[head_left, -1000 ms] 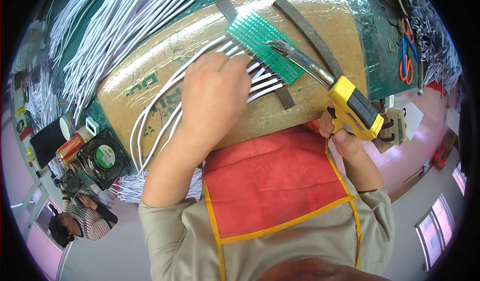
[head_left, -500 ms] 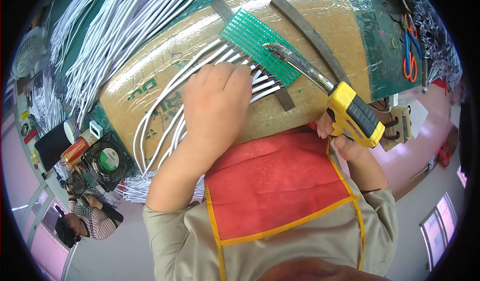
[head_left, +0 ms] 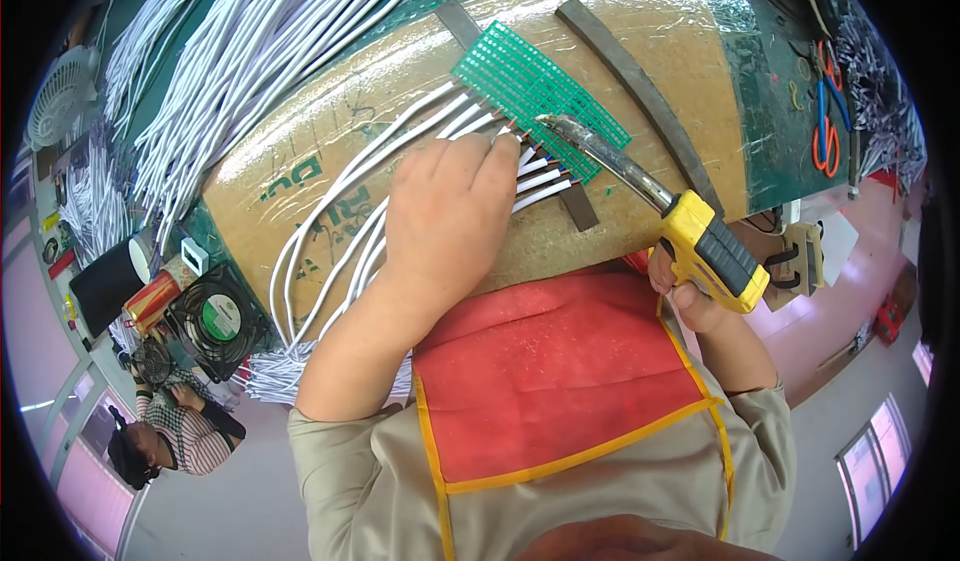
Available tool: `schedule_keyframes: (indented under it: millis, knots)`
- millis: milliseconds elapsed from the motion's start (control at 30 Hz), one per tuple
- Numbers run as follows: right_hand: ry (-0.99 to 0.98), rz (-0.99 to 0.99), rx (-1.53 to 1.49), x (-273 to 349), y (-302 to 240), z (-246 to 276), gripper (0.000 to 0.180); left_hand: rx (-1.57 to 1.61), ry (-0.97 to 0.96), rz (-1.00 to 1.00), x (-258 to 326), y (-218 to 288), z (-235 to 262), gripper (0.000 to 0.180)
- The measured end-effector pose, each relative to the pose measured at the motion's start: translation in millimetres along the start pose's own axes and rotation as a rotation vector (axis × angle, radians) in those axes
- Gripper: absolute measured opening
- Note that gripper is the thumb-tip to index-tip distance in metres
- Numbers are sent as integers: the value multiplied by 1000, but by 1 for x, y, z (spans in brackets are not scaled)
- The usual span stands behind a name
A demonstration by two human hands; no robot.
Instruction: The person applies hot glue to a small circuit board with a glue gun, attaching wires to it.
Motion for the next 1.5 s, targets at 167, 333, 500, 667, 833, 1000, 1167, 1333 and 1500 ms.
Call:
schedule_keyframes:
  millis: [167,333,500,667,833,1000,1167,1333,1500]
  knots:
    - [24,-3,24,-3,-3,2,33,12,-8,8,-1,3,-1,24]
    - [14,-15,91,-1,0,3,34,26,0,23,-2,5,0,25]
    - [17,1,50,-1,0,4,34,16,7,24,-4,6,0,24]
    - [11,-15,45,5,9,7,45,10,3,27,-5,7,1,23]
    - [144,-113,49,0,5,2,57,27,2,30,-5,6,0,23]
    - [1,-19,-1,7,13,7,55,31,-9,43,-7,7,2,22]
    - [-6,-30,-13,9,18,8,55,33,-5,41,-7,7,2,22]
    - [37,25,45,13,23,13,52,24,-2,40,-7,7,1,21]
    - [23,-23,-174,4,8,3,46,20,-18,49,-7,7,1,21]
Point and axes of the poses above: each hand's wrist, its own x-axis away from the middle knuckle, its own z-axis out of the back of the hand, y = z × x, the point moved 7 cm from there along -x, towards the middle knuckle, and after that the axes turned 9 degrees about x, right-handed, at the moved point
